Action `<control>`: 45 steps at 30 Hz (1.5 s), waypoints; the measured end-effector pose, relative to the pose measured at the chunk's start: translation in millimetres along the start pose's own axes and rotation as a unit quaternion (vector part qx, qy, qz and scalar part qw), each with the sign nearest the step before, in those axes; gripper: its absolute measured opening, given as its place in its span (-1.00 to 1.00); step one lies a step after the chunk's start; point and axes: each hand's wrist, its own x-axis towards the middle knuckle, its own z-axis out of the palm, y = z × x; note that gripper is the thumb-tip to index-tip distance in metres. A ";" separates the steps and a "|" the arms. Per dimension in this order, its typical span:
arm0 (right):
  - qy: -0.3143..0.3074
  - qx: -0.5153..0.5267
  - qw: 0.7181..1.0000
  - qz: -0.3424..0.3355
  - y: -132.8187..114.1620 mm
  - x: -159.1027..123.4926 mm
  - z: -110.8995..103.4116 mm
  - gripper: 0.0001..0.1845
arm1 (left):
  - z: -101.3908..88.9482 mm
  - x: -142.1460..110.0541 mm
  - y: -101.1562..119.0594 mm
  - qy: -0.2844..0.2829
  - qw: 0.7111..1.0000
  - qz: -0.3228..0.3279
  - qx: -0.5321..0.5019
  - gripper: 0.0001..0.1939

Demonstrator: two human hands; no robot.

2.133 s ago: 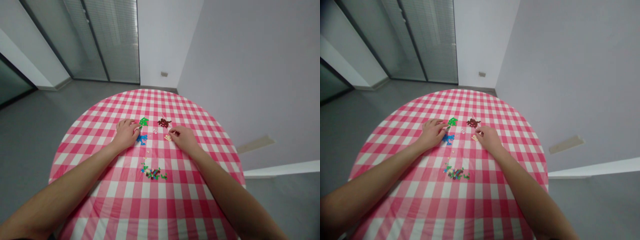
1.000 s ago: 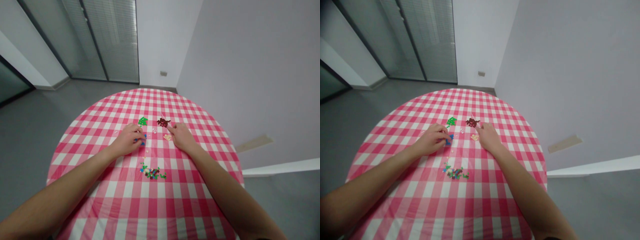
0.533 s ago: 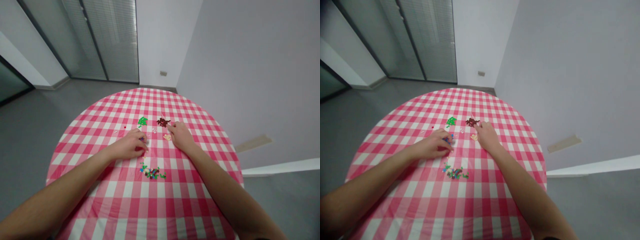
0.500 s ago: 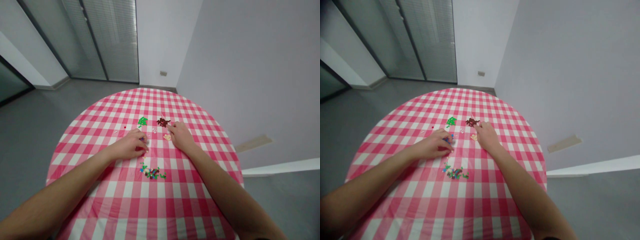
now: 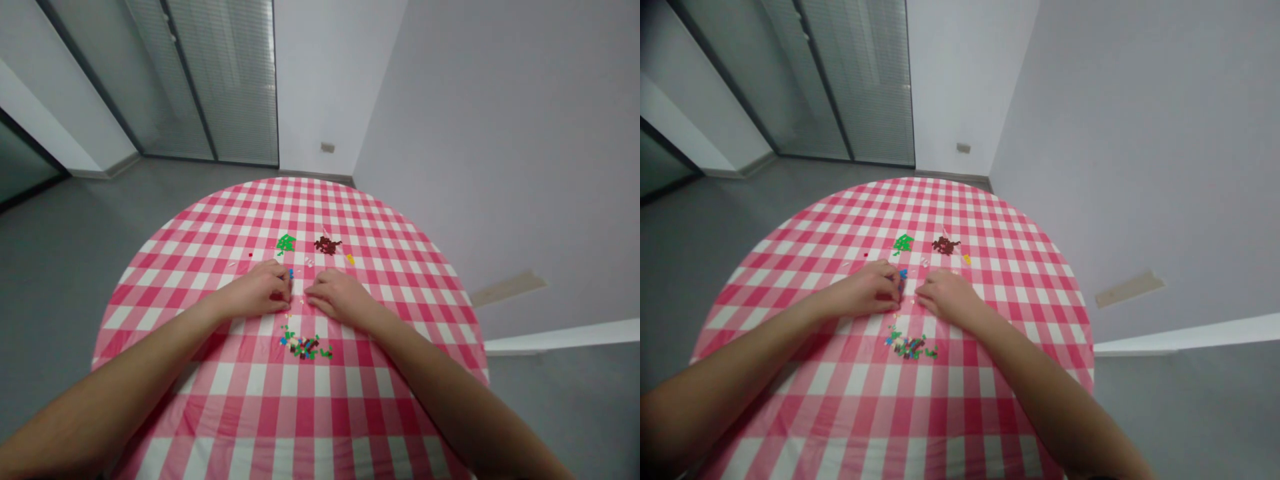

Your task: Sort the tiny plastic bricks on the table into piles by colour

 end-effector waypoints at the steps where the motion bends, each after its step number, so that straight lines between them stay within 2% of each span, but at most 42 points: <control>1: -0.005 0.004 1.000 -0.006 -3.7 0.8 2.7 -0.77 | -2.9 -2.0 -0.3 -0.015 1.000 0.006 -0.013 -0.92; 5: -0.018 0.008 1.000 -0.017 -11.3 3.6 9.6 -0.76 | -8.5 -6.9 2.6 -0.040 0.998 0.013 -0.036 -0.93; 9: -0.007 0.001 1.000 0.001 -2.2 1.5 0.9 -0.76 | -6.9 -6.4 7.7 -0.051 0.997 0.024 -0.046 -0.95; 13: 0.034 -0.056 0.988 0.139 24.6 -8.4 -20.6 -0.69 | -3.8 -4.6 9.6 -0.056 0.996 0.039 -0.060 -0.88; 16: -0.001 -0.060 0.977 0.206 42.7 -16.1 -30.8 -0.70 | -2.2 -4.1 9.9 -0.051 0.996 0.043 -0.060 -0.84; 20: -0.036 -0.047 0.976 0.211 50.0 -19.5 -29.4 -0.74 | -1.3 -3.9 10.7 -0.052 0.996 0.046 -0.060 -0.84; 26: -0.026 -0.047 0.978 0.201 50.4 -20.6 -24.7 -0.76 | -4.2 -3.2 11.3 -0.037 0.997 0.037 -0.060 -0.85; 32: -0.010 -0.023 0.978 0.206 47.4 -19.5 -27.9 -0.74 | 5.0 -2.5 3.1 0.039 0.998 0.009 -0.049 -0.87; 35: 0.034 0.031 0.981 0.188 34.5 -15.3 -30.1 -0.78 | 11.7 -1.0 1.6 0.073 0.996 -0.004 -0.049 -0.84; 37: 0.063 0.113 0.978 0.162 21.6 -11.2 -27.1 -0.81 | 14.6 0.5 3.1 0.085 0.995 -0.009 -0.047 -0.83; 41: 0.071 0.291 0.944 0.139 -1.8 -2.4 -9.3 -0.85 | 18.0 3.0 8.0 0.120 0.992 0.001 -0.038 -0.83; 45: 0.085 0.358 0.915 0.165 -7.5 1.8 5.5 -0.84 | 20.1 3.9 11.3 0.148 0.989 0.009 -0.031 -0.87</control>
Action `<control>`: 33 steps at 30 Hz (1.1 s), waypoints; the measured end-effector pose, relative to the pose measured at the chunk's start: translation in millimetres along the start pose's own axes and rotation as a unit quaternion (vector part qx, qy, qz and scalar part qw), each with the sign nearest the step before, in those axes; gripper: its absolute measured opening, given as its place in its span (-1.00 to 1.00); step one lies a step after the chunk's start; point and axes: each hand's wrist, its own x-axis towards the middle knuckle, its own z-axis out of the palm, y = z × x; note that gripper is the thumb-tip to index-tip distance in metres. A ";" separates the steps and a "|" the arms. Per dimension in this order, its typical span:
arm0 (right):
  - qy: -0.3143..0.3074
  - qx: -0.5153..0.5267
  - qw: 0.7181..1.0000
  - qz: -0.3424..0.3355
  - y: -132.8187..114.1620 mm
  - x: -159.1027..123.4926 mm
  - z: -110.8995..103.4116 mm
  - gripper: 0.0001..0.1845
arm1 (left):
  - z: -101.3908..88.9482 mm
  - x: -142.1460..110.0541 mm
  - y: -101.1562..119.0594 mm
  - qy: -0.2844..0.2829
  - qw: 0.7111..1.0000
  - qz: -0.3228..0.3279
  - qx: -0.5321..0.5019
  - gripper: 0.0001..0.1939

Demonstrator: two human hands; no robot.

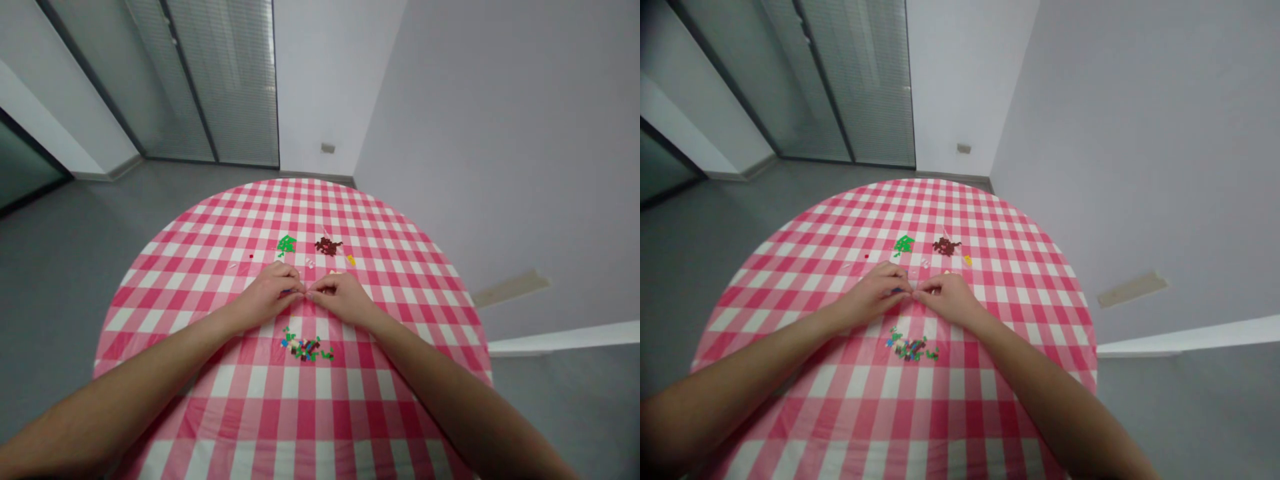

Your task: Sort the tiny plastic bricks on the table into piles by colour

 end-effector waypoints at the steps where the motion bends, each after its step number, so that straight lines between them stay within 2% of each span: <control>1: -0.001 0.012 1.000 0.008 1.3 0.3 0.7 -0.84 | 0.5 0.0 0.6 0.006 1.000 0.004 0.001 -0.87; 5: -0.019 0.036 0.999 0.011 2.4 0.5 -1.6 -0.83 | 2.9 -0.2 2.5 0.025 1.000 0.015 0.002 -0.87; 9: -0.025 -0.030 0.999 -0.018 0.0 -0.4 -9.2 -0.83 | 1.7 0.0 1.5 0.015 1.000 -0.003 -0.004 -0.87; 11: -0.033 -0.087 0.995 -0.028 -0.8 -0.9 -17.4 -0.83 | -2.7 0.3 -0.1 -0.029 0.999 -0.005 -0.015 -0.86; 14: -0.066 -0.173 0.982 -0.027 -0.7 -2.2 -34.1 -0.81 | -11.5 0.5 -1.8 -0.132 0.990 0.006 -0.039 -0.86; 17: -0.097 -0.257 0.961 -0.007 0.8 -4.2 -48.8 -0.76 | -17.1 0.3 -0.7 -0.177 0.983 0.010 -0.050 -0.87; 22: -0.108 -0.358 0.927 0.032 4.8 -4.7 -57.0 -0.70 | -16.5 0.1 4.5 -0.194 0.979 0.022 -0.051 -0.87; 27: -0.085 -0.386 0.917 0.050 4.5 -1.9 -53.6 -0.69 | -13.6 0.1 4.8 -0.187 0.981 0.022 -0.039 -0.84; 33: -0.034 -0.392 0.916 0.082 3.3 -1.0 -51.9 -0.66 | -8.3 1.0 0.3 -0.156 0.986 -0.015 -0.049 -0.86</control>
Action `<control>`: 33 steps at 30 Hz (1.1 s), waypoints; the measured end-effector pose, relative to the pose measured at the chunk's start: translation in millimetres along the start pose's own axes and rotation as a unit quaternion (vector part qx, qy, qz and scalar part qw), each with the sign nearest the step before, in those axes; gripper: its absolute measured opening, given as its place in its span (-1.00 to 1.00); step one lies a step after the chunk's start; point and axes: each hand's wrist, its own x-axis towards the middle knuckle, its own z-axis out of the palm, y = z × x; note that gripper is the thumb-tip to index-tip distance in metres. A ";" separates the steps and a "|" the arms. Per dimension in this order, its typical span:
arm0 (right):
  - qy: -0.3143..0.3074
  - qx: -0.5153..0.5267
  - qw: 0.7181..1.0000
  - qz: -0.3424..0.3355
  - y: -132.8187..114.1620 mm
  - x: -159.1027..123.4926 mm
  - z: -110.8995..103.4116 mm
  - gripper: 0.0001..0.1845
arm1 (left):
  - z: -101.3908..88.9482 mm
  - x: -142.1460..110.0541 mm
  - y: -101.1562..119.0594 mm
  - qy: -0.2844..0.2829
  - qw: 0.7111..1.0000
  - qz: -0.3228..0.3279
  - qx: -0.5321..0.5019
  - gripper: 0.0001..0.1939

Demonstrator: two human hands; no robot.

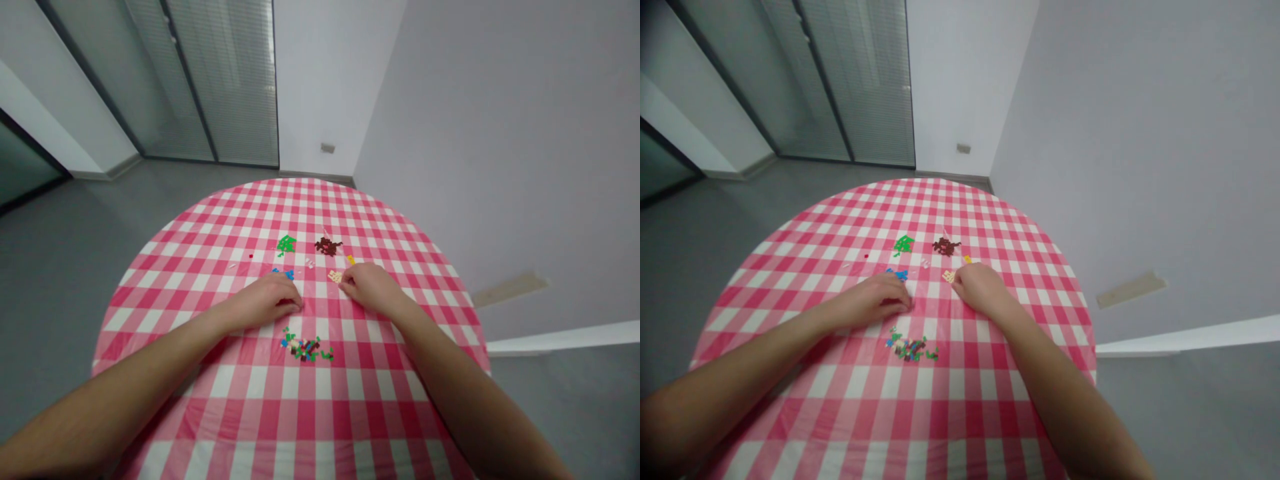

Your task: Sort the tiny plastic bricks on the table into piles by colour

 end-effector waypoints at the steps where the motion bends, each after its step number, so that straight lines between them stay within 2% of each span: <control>1: 0.011 0.010 1.000 0.001 -0.8 -0.3 -0.1 -0.66 | 0.5 0.4 0.1 0.010 1.000 -0.010 -0.009 -0.86; 3: 0.037 0.047 0.998 -0.023 -4.2 -1.2 0.5 -0.73 | 1.9 1.0 1.3 0.033 0.998 -0.038 -0.037 -0.85; 6: 0.083 0.136 0.981 -0.113 -14.6 -3.7 5.4 -0.86 | 6.8 1.9 3.6 0.078 0.985 -0.100 -0.113 -0.88; 8: 0.107 0.193 0.960 -0.171 -23.3 -5.7 11.1 -0.88 | 11.4 2.8 4.5 0.112 0.968 -0.139 -0.179 -0.92; 10: 0.114 0.236 0.940 -0.217 -30.7 -7.6 17.0 -0.86 | 15.1 3.8 5.2 0.134 0.948 -0.159 -0.241 -0.86; 13: 0.109 0.278 0.919 -0.257 -36.4 -9.2 22.8 -0.84 | 16.9 5.0 6.3 0.131 0.917 -0.161 -0.341 -0.73; 17: 0.097 0.300 0.909 -0.273 -36.2 -9.7 24.3 -0.85 | 15.2 5.4 7.6 0.095 0.883 -0.153 -0.432 -0.64; 21: 0.103 0.308 0.900 -0.291 -34.7 -9.6 23.1 -0.87 | 16.7 4.9 7.3 0.096 0.878 -0.164 -0.439 -0.63; 26: 0.104 0.306 0.903 -0.282 -37.4 -11.1 21.9 -0.84 | 21.8 4.8 7.3 0.115 0.871 -0.182 -0.443 -0.64; 30: 0.112 0.286 0.910 -0.279 -41.3 -12.6 21.0 -0.82 | 21.1 5.3 7.8 0.112 0.876 -0.183 -0.431 -0.66; 33: 0.123 0.257 0.928 -0.239 -29.1 -8.1 16.4 -0.85 | 14.7 5.0 8.0 0.113 0.896 -0.173 -0.392 -0.72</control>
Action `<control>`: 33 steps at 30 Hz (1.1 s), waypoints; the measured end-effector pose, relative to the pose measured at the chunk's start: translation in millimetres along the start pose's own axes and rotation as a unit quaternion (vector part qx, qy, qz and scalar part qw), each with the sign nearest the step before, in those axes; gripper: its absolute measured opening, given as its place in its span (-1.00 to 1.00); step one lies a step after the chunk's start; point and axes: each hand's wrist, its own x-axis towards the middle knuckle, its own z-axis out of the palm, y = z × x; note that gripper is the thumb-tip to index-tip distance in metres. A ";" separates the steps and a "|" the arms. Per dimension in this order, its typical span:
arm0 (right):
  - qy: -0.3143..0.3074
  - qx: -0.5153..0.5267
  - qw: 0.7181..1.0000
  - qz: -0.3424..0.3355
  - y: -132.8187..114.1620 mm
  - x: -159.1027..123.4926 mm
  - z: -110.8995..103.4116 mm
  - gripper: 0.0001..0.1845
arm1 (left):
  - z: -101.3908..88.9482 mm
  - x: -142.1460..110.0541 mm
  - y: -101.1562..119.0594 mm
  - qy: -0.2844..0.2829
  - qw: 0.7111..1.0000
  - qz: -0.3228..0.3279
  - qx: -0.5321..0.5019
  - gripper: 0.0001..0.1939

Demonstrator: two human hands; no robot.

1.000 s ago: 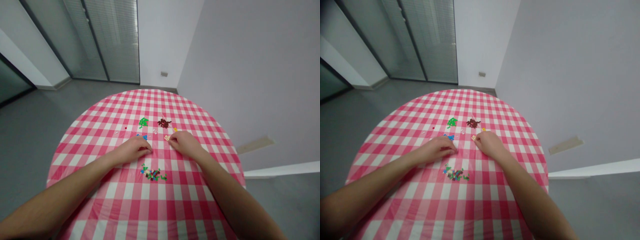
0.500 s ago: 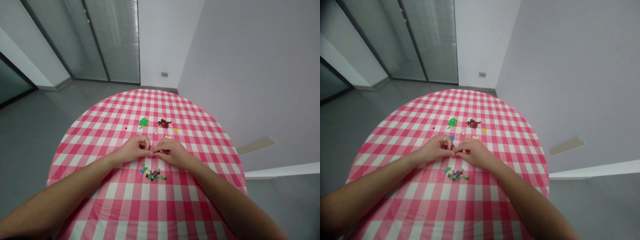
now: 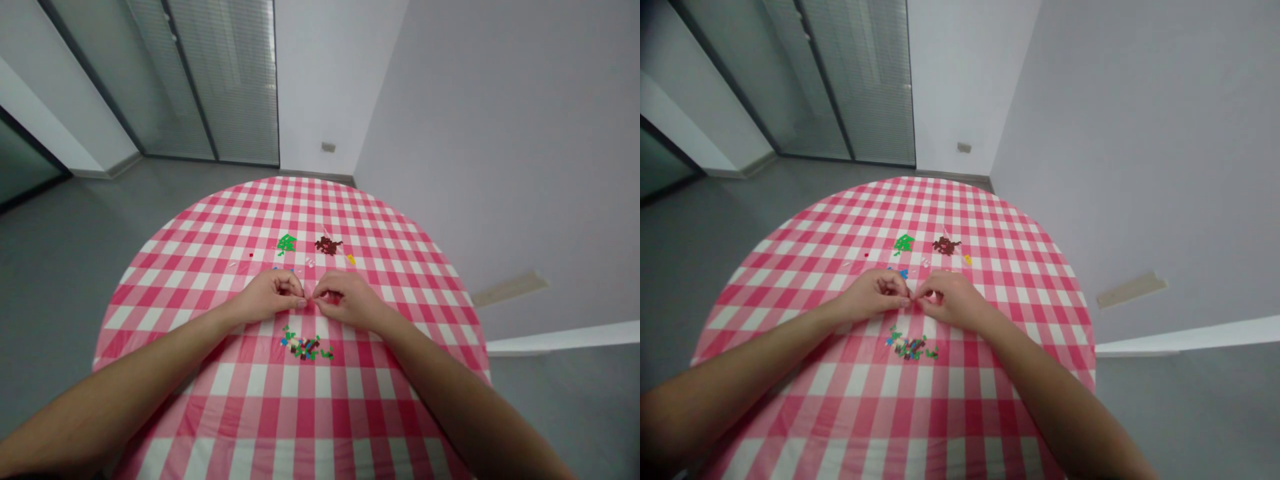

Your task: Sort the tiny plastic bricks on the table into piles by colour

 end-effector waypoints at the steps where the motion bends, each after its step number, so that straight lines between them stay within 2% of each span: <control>1: 0.017 -0.017 0.999 0.026 7.5 0.0 -6.6 -0.86 | -2.0 -0.2 2.1 0.004 1.000 0.007 0.016 -0.74; 5: 0.071 -0.080 0.976 0.187 53.7 -3.7 -40.4 -0.86 | -10.5 -2.0 9.3 0.004 0.997 0.020 0.074 -0.76; 7: 0.067 -0.109 0.957 0.260 77.2 -7.8 -53.2 -0.86 | -13.6 -3.0 11.2 -0.006 0.996 0.021 0.088 -0.75; 9: 0.061 -0.110 0.945 0.301 94.4 -12.0 -59.3 -0.83 | -15.4 -3.5 11.9 -0.009 0.995 0.022 0.095 -0.75; 13: 0.059 -0.098 0.942 0.316 107.9 -16.6 -58.1 -0.80 | -17.2 -3.2 11.8 -0.006 0.994 0.022 0.108 -0.77; 24: 0.041 -0.085 0.943 0.318 111.7 -18.7 -59.1 -0.76 | -16.7 -1.6 7.8 -0.009 0.994 0.018 0.110 -0.76; 27: 0.042 -0.086 0.943 0.320 111.6 -18.4 -58.8 -0.75 | -20.3 -2.0 8.5 -0.018 0.990 0.022 0.142 -0.79; 29: 0.048 -0.088 0.940 0.325 110.7 -17.7 -58.3 -0.75 | -25.8 -3.5 11.7 -0.039 0.974 0.041 0.218 -0.84; 31: 0.055 -0.094 0.937 0.331 109.2 -16.6 -57.4 -0.75 | -32.2 -6.1 16.8 -0.074 0.944 0.067 0.313 -0.88; 33: 0.062 -0.102 0.933 0.339 107.5 -15.1 -56.0 -0.76 | -37.5 -9.2 22.4 -0.111 0.921 0.073 0.367 -0.90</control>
